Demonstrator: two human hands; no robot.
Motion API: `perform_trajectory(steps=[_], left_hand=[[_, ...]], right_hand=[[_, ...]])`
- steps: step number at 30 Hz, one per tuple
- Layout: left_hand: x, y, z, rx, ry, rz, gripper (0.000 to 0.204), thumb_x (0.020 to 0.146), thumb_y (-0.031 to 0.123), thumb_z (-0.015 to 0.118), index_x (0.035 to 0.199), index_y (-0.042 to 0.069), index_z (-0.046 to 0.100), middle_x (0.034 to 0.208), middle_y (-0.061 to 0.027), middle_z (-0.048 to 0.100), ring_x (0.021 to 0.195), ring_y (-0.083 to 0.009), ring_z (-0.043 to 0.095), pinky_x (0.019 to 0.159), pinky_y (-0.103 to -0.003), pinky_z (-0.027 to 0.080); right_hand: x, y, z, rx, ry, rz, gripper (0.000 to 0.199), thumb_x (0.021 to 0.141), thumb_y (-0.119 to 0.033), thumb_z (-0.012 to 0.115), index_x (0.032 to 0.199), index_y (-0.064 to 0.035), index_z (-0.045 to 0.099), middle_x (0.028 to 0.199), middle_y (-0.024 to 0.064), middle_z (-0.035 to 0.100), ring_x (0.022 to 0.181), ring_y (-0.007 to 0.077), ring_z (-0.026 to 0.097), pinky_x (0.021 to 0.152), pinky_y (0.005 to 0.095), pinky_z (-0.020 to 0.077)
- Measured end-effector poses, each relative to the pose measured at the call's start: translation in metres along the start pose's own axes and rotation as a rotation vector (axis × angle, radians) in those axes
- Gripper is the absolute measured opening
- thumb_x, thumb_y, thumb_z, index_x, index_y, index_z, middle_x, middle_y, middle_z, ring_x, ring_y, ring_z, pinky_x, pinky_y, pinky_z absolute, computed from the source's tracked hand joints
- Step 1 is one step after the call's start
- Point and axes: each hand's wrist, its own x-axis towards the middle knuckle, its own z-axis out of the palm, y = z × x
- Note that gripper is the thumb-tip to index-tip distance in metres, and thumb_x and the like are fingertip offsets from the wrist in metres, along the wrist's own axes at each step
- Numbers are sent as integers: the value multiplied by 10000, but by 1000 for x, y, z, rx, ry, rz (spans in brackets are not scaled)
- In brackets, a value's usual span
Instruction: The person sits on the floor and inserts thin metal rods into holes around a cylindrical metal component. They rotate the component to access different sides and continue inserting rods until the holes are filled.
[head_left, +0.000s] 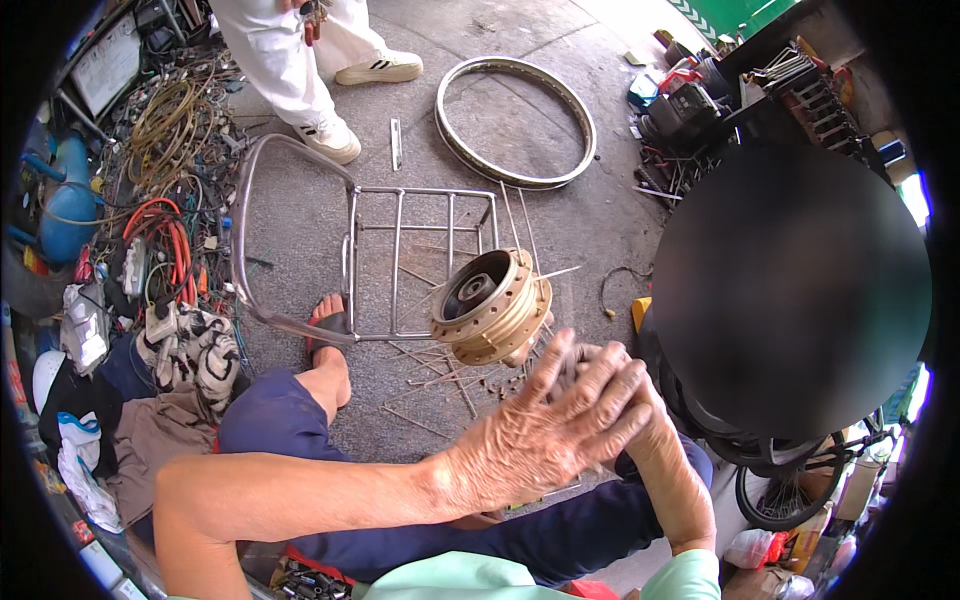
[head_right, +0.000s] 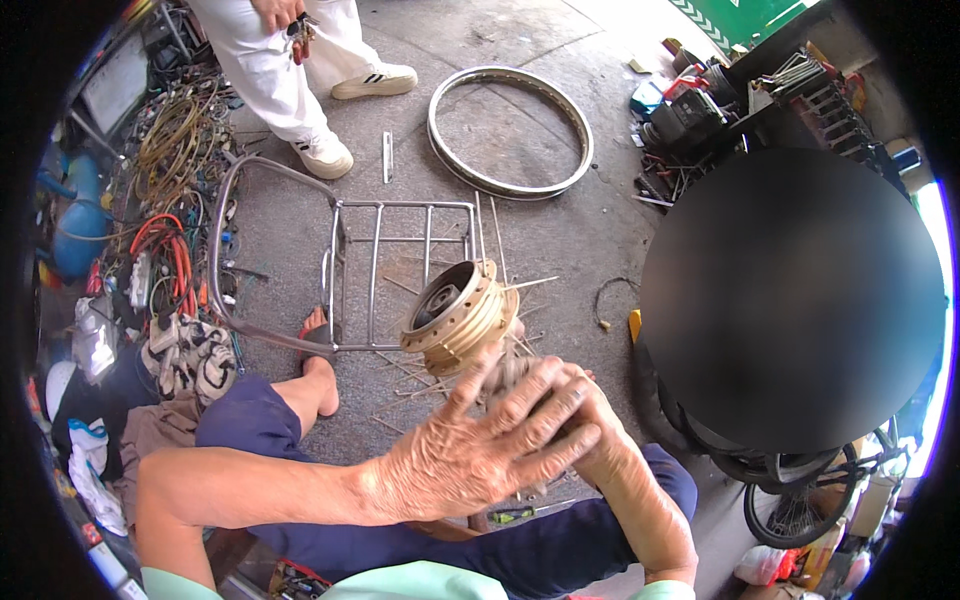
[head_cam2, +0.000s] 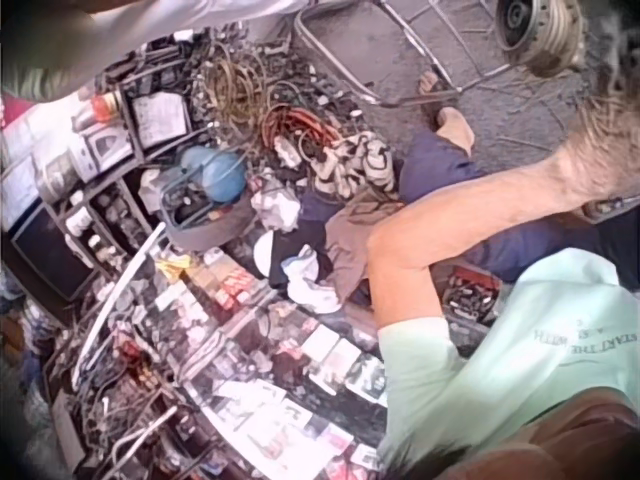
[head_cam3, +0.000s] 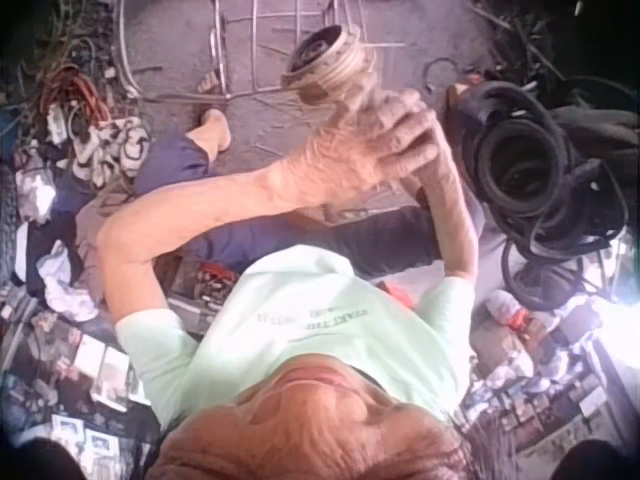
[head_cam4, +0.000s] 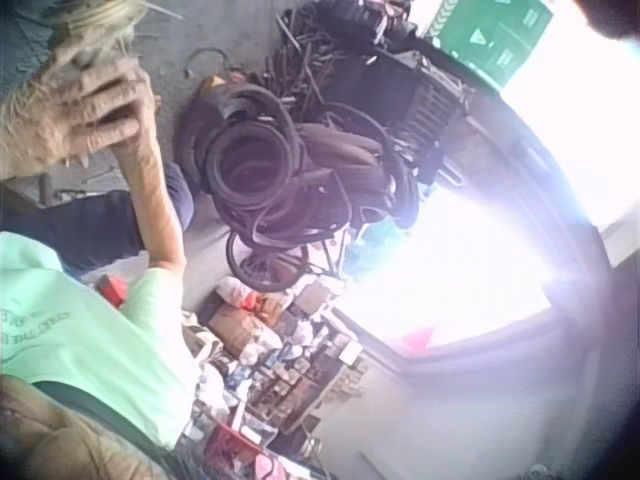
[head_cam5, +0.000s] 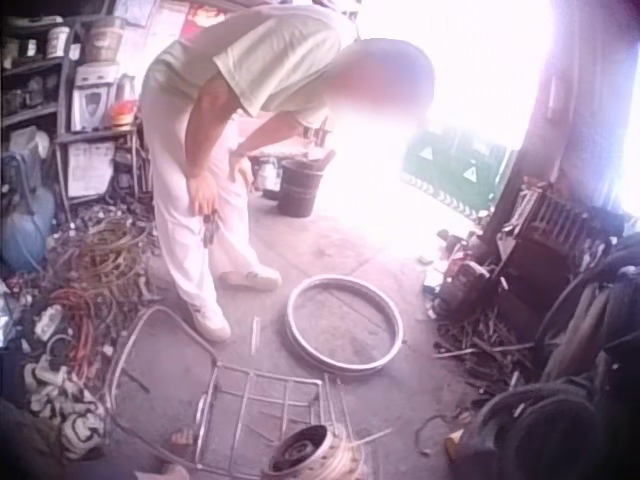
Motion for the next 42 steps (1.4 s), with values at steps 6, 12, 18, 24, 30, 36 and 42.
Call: perform_trajectory(steps=[6, 12, 18, 24, 30, 36, 42], left_hand=[[-4, -8, 25, 116, -53, -12, 630, 887, 305, 571, 1468, 191, 355, 1521, -169, 304, 1413, -387, 302, 1138, -658, 170], [11, -68, 7, -266, -79, -513, 476, 830, 11, 579, 1294, -45, 489, 1168, -229, 577, 1070, -350, 602, 930, -462, 486], [-4, -123, 32, -572, 28, -721, 257, 903, 33, 581, 1145, -36, 635, 971, -111, 695, 910, -150, 659, 826, -299, 533], [9, -129, 35, -490, 52, -575, 253, 869, 18, 625, 1115, -7, 677, 951, -87, 681, 872, -158, 658, 778, -284, 531], [7, -134, 35, -514, 38, -541, 203, 844, 22, 661, 1035, 16, 729, 926, -75, 678, 841, -150, 645, 716, -279, 512], [5, -135, 37, -586, 25, -551, 214, 838, 7, 662, 1035, 30, 742, 904, -71, 680, 832, -146, 640, 719, -286, 497], [3, -137, 35, -578, 35, -506, 226, 825, -9, 670, 1038, 22, 740, 906, -84, 688, 853, -161, 642, 756, -290, 497]], right_hand=[[-10, 13, -9, -112, 207, -71, 346, 887, -220, 655, 1186, -49, 624, 1125, 100, 648, 986, 210, 624, 859, 346, 489], [20, 33, -3, -705, 200, -45, 230, 920, -213, 579, 889, -6, 673, 755, 226, 651, 735, 409, 652, 673, 489, 505], [30, 46, 9, -823, 239, -152, 214, 908, -190, 572, 846, -2, 654, 698, 237, 632, 690, 421, 651, 644, 502, 514], [27, 50, 9, -807, 243, -194, 204, 885, -157, 586, 790, 22, 618, 655, 232, 611, 661, 425, 640, 623, 508, 510], [31, 51, 3, -879, 272, -248, 159, 862, -132, 615, 784, 7, 616, 652, 215, 590, 633, 395, 633, 589, 471, 493], [30, 50, 2, -750, 278, -238, 150, 829, -123, 636, 762, 11, 631, 700, 220, 620, 679, 392, 642, 626, 471, 502], [34, 58, 1, -791, 294, -317, 146, 860, -118, 642, 785, 7, 639, 648, 202, 590, 603, 367, 624, 564, 434, 482]])
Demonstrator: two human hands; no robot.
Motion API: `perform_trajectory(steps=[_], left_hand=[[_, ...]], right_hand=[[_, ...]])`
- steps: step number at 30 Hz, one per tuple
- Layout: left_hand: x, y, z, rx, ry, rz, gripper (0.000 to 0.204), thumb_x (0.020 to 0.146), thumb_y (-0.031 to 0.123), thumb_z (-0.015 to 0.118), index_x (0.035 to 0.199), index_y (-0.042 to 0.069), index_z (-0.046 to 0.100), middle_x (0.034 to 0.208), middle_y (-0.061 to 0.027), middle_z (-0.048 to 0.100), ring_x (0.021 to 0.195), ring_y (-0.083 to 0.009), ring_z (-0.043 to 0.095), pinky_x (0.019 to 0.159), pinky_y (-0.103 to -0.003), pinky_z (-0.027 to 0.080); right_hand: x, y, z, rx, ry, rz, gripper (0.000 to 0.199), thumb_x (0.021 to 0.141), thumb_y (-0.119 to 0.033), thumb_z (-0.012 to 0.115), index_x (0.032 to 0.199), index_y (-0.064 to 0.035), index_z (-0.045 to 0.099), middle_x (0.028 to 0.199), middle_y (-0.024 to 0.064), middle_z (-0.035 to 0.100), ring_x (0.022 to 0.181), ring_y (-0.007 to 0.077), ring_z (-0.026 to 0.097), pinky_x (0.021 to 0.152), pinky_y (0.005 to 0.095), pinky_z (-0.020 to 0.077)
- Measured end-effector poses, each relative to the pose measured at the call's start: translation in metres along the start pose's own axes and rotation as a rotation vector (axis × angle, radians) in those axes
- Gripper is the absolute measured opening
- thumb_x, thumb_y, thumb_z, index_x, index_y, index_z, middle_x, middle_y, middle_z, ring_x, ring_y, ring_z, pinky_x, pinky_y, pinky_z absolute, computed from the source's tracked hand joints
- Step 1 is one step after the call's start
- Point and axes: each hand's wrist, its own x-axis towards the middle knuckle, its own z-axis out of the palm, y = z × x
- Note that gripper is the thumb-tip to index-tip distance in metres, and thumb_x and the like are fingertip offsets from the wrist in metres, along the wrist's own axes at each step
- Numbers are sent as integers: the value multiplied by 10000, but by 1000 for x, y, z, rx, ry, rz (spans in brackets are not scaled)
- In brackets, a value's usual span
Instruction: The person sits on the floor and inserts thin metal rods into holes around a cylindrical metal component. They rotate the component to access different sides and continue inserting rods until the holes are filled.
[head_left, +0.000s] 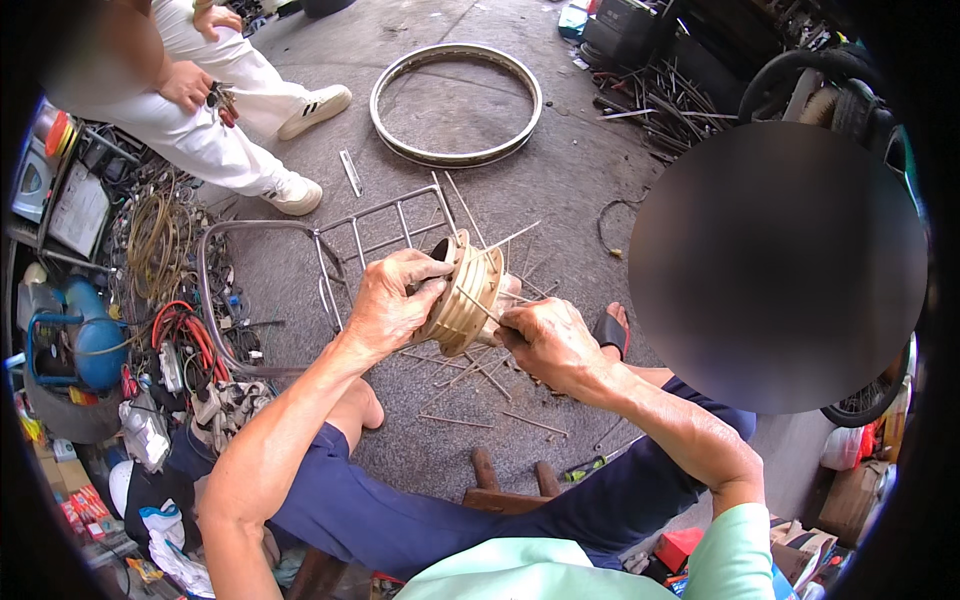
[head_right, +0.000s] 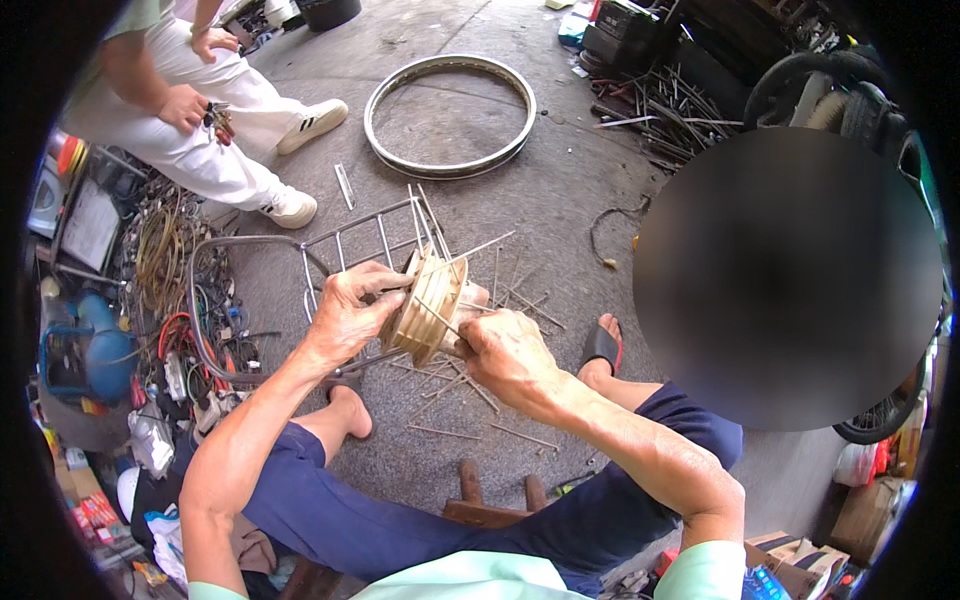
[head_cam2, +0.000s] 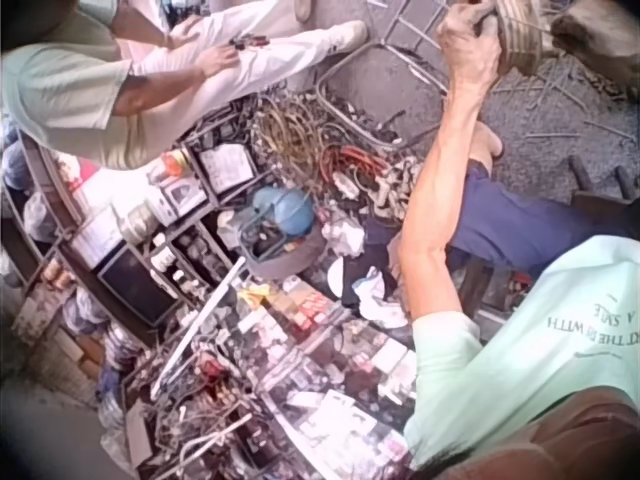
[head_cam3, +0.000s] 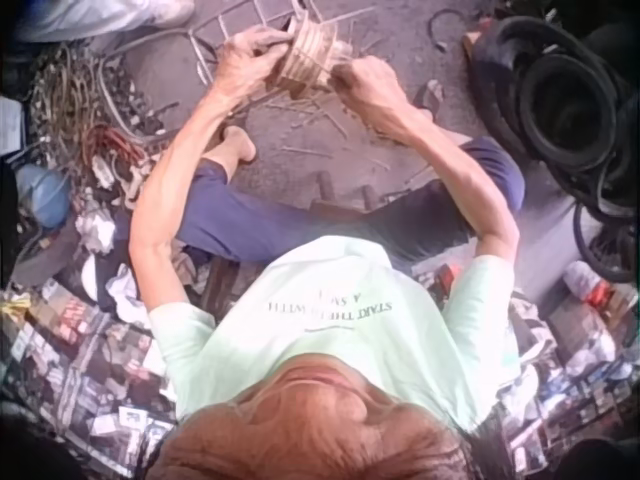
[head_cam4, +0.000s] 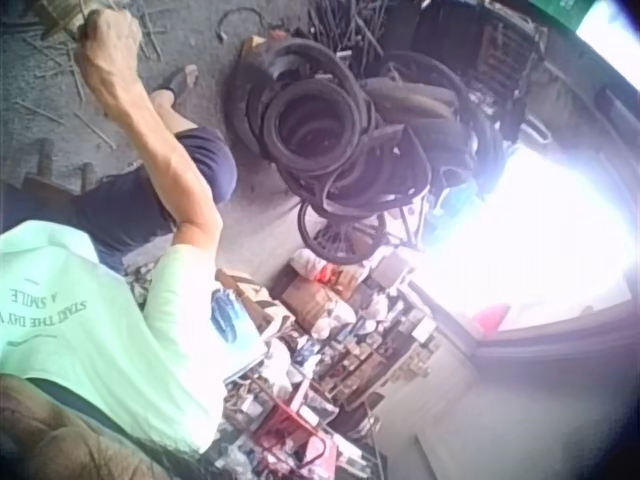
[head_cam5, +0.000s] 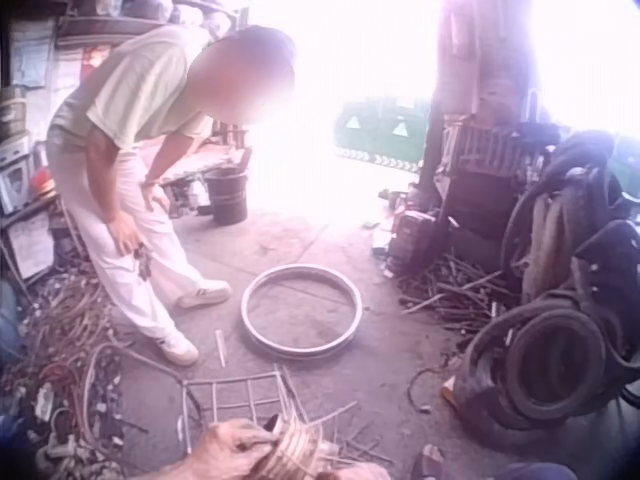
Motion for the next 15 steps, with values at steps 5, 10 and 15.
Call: perform_trajectory(steps=[5, 10, 15], left_hand=[[0, -1, -2, -23, -28, -5, 218, 831, 1, 674, 1040, 5, 735, 961, -100, 702, 891, -169, 649, 790, -288, 502], [-5, 18, -2, 39, -66, -78, 228, 836, 75, 718, 1048, -7, 726, 992, -118, 697, 927, -178, 656, 814, -289, 510], [-18, 20, 6, 175, -52, -65, 345, 797, 85, 778, 1122, 6, 693, 1052, -107, 684, 924, -143, 643, 783, -274, 530]], right_hand=[[-1, -3, -5, 7, -34, 37, 166, 862, -154, 630, 798, -1, 647, 659, 202, 600, 626, 374, 630, 587, 447, 492], [0, 3, -3, -14, -107, 65, 143, 852, -140, 596, 827, -8, 641, 712, 201, 630, 704, 390, 648, 639, 482, 505], [1, 6, 14, 54, 69, -31, 154, 819, -106, 588, 820, 44, 621, 733, 241, 638, 740, 416, 653, 677, 503, 519]])
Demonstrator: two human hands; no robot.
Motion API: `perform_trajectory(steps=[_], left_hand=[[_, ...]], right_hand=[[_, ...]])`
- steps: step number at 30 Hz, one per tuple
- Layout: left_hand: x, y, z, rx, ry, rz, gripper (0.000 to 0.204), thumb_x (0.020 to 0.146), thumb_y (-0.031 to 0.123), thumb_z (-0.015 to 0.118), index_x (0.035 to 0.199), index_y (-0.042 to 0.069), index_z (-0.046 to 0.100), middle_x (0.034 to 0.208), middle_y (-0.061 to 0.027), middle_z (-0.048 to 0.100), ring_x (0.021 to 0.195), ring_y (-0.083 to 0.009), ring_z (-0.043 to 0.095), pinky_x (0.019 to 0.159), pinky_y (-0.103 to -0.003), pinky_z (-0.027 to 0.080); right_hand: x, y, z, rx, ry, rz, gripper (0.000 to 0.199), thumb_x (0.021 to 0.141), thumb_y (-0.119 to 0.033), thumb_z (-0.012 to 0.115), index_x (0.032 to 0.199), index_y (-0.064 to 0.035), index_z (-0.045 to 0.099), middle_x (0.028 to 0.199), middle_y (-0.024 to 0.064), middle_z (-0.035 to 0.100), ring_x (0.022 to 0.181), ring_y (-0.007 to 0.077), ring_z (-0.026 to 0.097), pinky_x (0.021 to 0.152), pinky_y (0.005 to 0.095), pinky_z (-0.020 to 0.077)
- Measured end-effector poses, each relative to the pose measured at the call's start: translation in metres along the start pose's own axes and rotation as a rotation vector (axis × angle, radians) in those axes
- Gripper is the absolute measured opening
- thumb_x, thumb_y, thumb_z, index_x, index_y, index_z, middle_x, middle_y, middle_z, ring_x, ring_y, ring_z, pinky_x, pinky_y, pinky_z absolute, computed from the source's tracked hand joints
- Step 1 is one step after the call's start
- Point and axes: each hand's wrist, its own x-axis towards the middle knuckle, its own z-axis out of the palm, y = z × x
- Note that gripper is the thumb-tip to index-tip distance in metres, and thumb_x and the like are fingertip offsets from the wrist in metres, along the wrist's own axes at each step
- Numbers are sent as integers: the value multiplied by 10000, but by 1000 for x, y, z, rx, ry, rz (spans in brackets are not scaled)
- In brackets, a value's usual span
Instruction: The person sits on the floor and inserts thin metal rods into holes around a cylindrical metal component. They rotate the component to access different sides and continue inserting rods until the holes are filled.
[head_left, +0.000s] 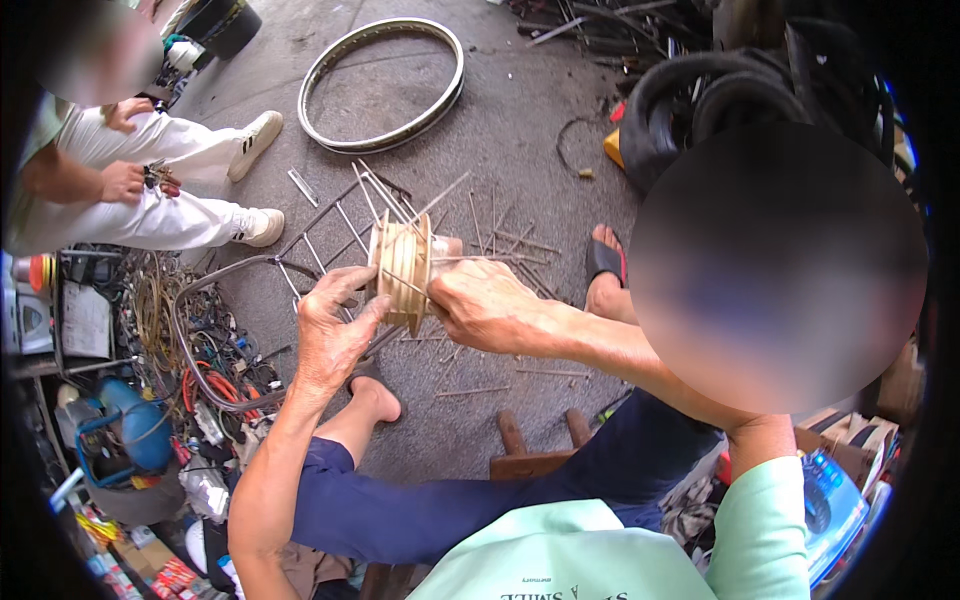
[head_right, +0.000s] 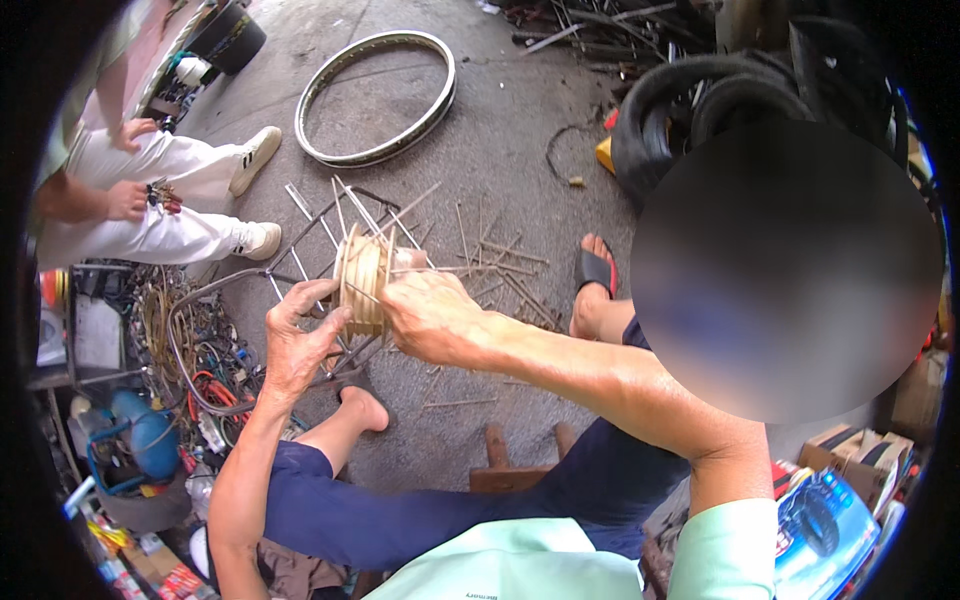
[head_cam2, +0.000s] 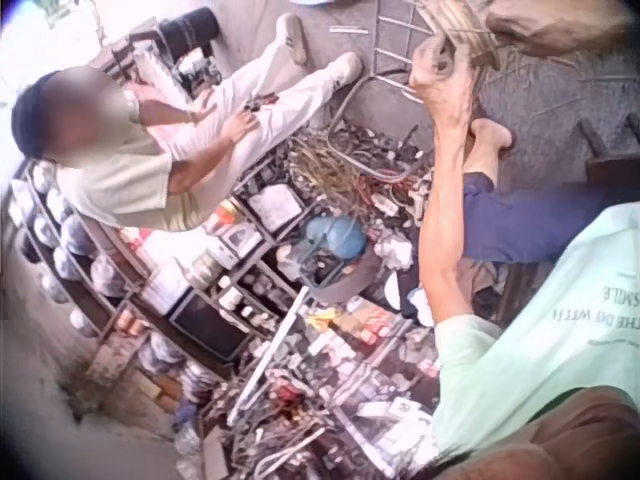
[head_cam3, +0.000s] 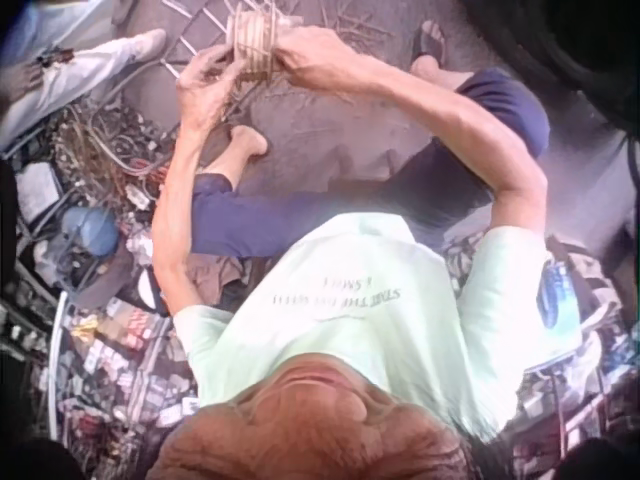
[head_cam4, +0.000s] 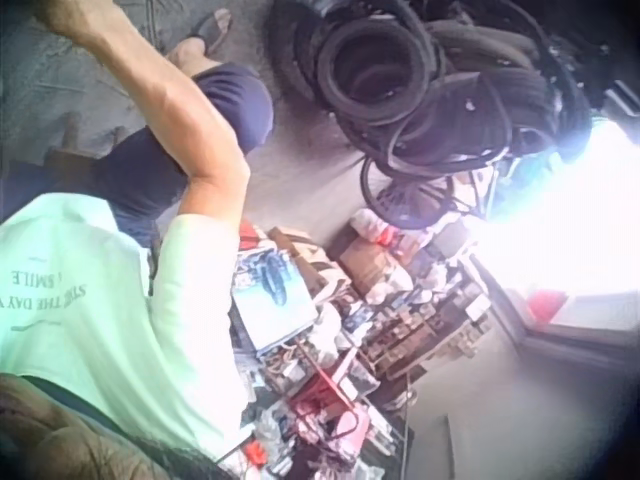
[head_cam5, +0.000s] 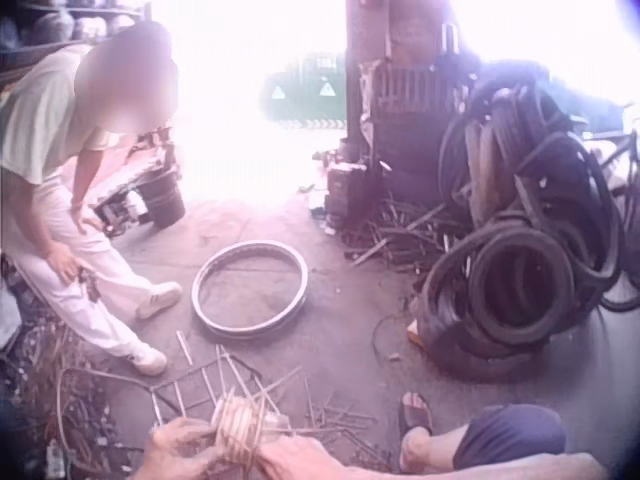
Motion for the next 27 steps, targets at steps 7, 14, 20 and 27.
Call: perform_trajectory(steps=[7, 14, 20, 27], left_hand=[[5, 2, 3, -28, 30, -110, 273, 795, 67, 770, 1043, -14, 693, 892, -54, 703, 781, -71, 633, 684, -239, 515], [20, 4, -3, -262, 7, -194, 235, 884, 58, 686, 1109, -10, 685, 867, -52, 712, 796, -82, 645, 705, -240, 527], [26, 0, -10, 41, -20, 30, 144, 864, 55, 678, 982, -10, 728, 851, -59, 720, 766, -104, 645, 693, -255, 509], [34, 3, -13, 99, -96, -21, 135, 866, 73, 631, 957, -15, 682, 836, -135, 698, 794, -189, 661, 746, -329, 513]], right_hand=[[0, -3, -9, -14, 72, -20, 134, 784, -67, 574, 801, 44, 648, 749, 239, 650, 756, 392, 670, 686, 507, 517], [11, 0, -13, -135, 87, -66, 104, 738, -66, 615, 744, 13, 682, 716, 232, 651, 753, 356, 687, 630, 456, 538], [11, -18, -56, -345, -302, 200, 171, 830, -124, 643, 962, -34, 704, 946, 153, 712, 909, 278, 701, 742, 394, 564], [1, -3, -74, -397, -497, 318, 213, 707, -41, 652, 908, -10, 717, 905, 200, 705, 924, 325, 694, 764, 409, 558]])
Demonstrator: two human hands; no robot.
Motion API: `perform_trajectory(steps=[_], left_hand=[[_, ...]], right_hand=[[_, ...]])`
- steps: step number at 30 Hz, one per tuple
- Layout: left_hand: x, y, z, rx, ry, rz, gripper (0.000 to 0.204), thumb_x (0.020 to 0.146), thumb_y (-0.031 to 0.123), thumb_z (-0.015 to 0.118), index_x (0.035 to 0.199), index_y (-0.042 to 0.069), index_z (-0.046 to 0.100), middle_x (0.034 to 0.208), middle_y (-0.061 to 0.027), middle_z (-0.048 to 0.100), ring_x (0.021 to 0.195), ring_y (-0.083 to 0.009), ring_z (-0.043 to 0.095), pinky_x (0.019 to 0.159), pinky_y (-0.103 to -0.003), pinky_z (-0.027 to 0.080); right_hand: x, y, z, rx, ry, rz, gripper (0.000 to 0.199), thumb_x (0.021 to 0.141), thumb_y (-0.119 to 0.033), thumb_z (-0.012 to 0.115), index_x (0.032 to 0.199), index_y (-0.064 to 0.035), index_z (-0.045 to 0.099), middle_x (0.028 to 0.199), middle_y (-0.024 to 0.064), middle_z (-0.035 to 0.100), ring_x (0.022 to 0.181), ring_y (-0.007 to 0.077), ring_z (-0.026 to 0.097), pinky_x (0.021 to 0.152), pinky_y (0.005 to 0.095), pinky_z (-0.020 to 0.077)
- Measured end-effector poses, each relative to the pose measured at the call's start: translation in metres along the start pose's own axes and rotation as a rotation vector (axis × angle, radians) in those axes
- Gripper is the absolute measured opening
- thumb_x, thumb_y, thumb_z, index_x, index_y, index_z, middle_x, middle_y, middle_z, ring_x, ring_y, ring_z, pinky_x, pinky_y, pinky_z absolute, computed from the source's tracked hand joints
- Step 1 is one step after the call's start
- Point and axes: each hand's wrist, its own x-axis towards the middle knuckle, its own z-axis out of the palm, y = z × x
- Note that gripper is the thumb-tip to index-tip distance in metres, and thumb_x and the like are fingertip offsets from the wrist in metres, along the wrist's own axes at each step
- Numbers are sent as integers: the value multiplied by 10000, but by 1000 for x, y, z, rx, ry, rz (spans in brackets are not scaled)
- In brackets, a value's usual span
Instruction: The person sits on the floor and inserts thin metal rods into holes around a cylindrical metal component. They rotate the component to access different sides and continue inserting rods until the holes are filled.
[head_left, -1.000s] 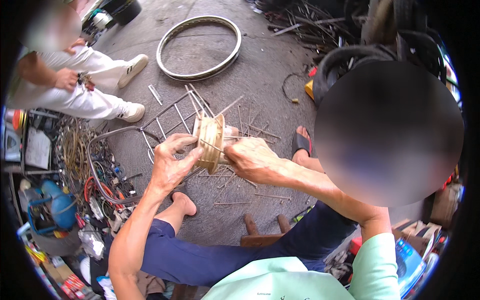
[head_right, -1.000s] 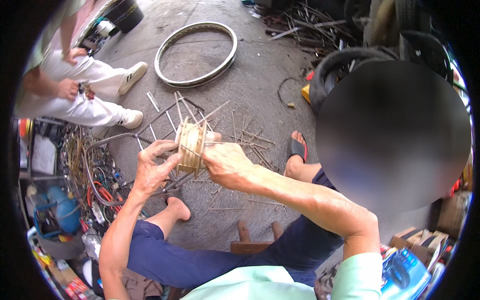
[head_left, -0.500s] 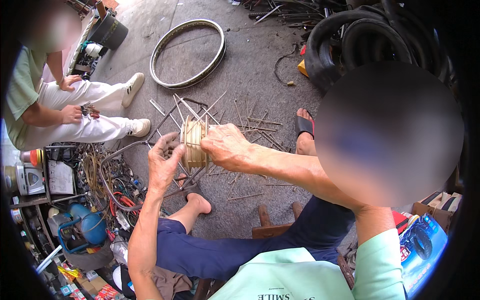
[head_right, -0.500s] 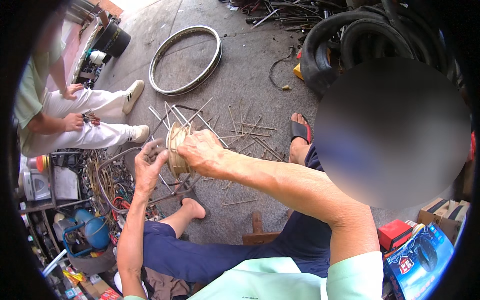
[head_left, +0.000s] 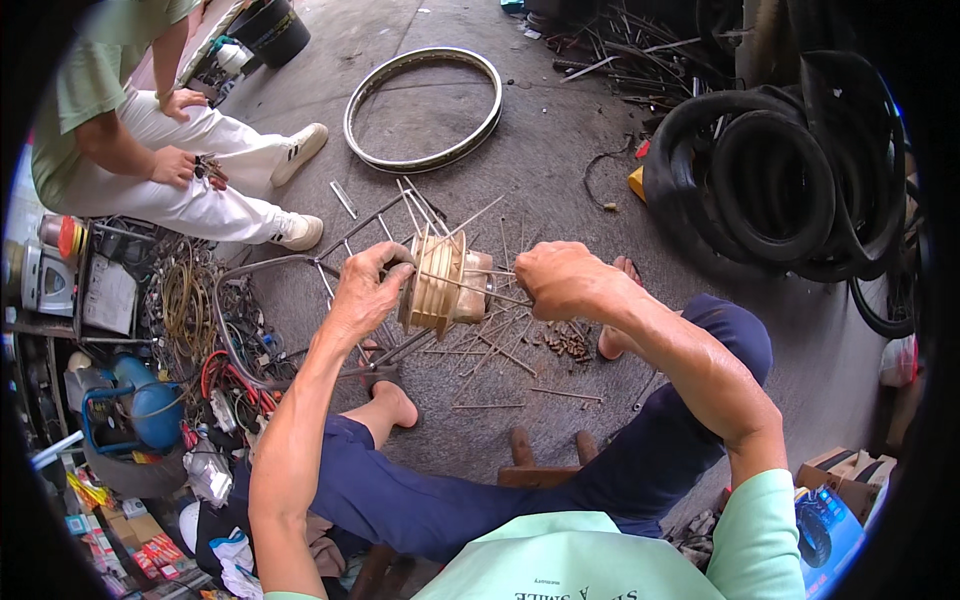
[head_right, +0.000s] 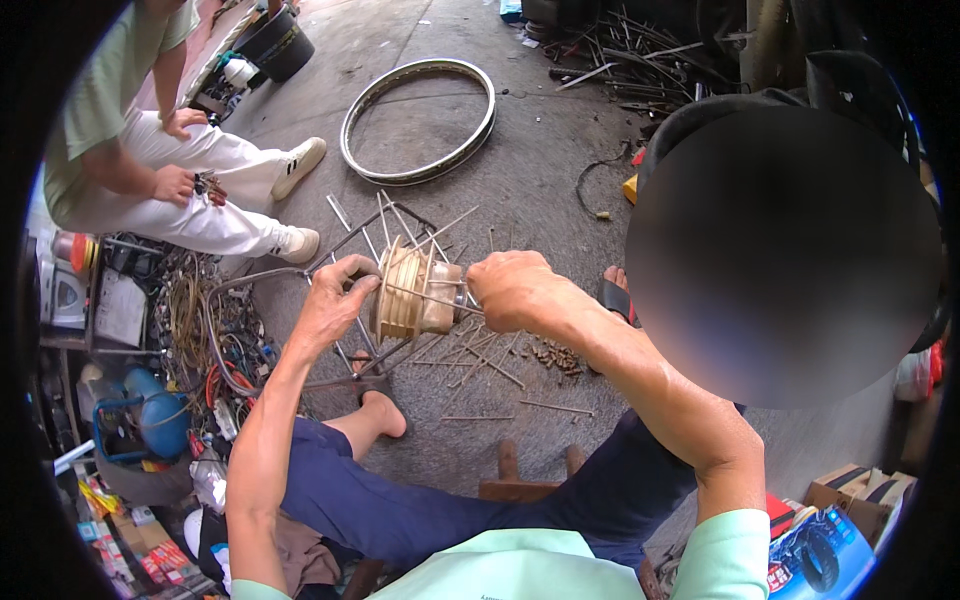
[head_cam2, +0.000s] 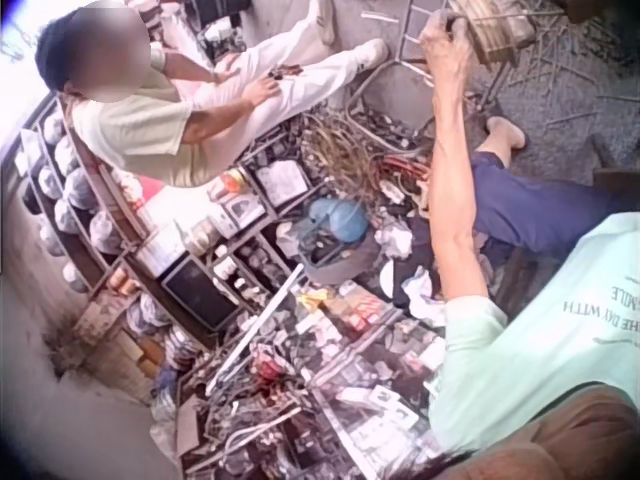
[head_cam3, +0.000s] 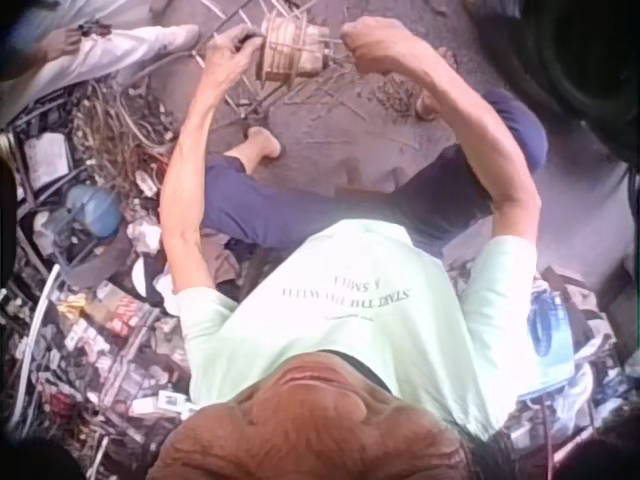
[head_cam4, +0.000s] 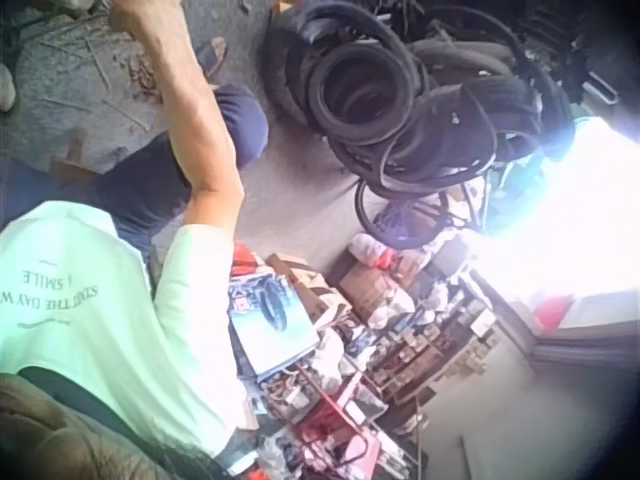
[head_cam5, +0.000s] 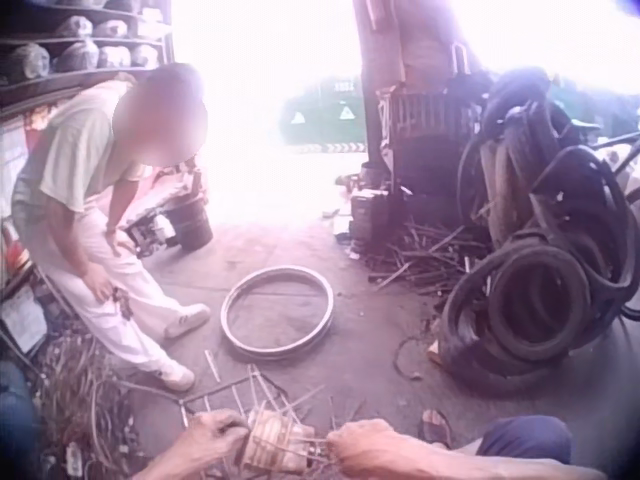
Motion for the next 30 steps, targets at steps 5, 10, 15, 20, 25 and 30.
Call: perform_trajectory(steps=[5, 10, 15, 20, 25, 30], left_hand=[[3, -8, 1, -44, -45, 19, 131, 903, 103, 617, 953, -18, 624, 816, -89, 657, 778, -150, 608, 724, -319, 489], [1, -15, 2, -137, -63, -65, 87, 898, 51, 627, 970, 6, 647, 849, -30, 670, 821, -99, 600, 740, -269, 491], [-3, -21, 1, -404, -62, -47, 188, 861, -2, 659, 1045, 9, 698, 900, -30, 700, 838, -106, 637, 776, -258, 521], [1, -21, -3, -514, -93, -162, 174, 875, 43, 679, 1044, 11, 707, 894, -22, 691, 813, -95, 613, 737, -250, 497], [4, -23, -7, -506, -97, -183, 159, 858, 41, 656, 1002, 0, 707, 868, -34, 690, 761, -101, 614, 709, -258, 511], [6, -23, -17, -509, -109, -285, 169, 825, 22, 649, 980, -3, 712, 834, -33, 689, 735, -106, 616, 692, -269, 520]], right_hand=[[4, -5, -2, 0, 51, 5, 139, 681, -63, 666, 804, -20, 716, 842, 184, 704, 853, 335, 700, 732, 420, 554], [-1, -11, -7, -113, -86, -32, 232, 732, -65, 651, 950, -14, 710, 941, 168, 716, 918, 306, 706, 760, 414, 566], [-1, -10, -3, 29, -128, -43, 271, 751, -69, 619, 998, 13, 695, 985, 185, 713, 957, 294, 702, 775, 407, 569], [6, -16, 7, 323, -226, 28, 275, 729, -64, 579, 963, 46, 674, 958, 202, 707, 927, 300, 703, 759, 410, 569], [-2, -20, 7, 358, -114, 43, 176, 739, -90, 564, 752, 58, 658, 736, 196, 684, 764, 308, 711, 699, 402, 560], [-3, -21, 10, 166, 121, 6, 225, 765, -162, 623, 801, 54, 675, 801, 235, 684, 839, 365, 697, 761, 446, 550]])
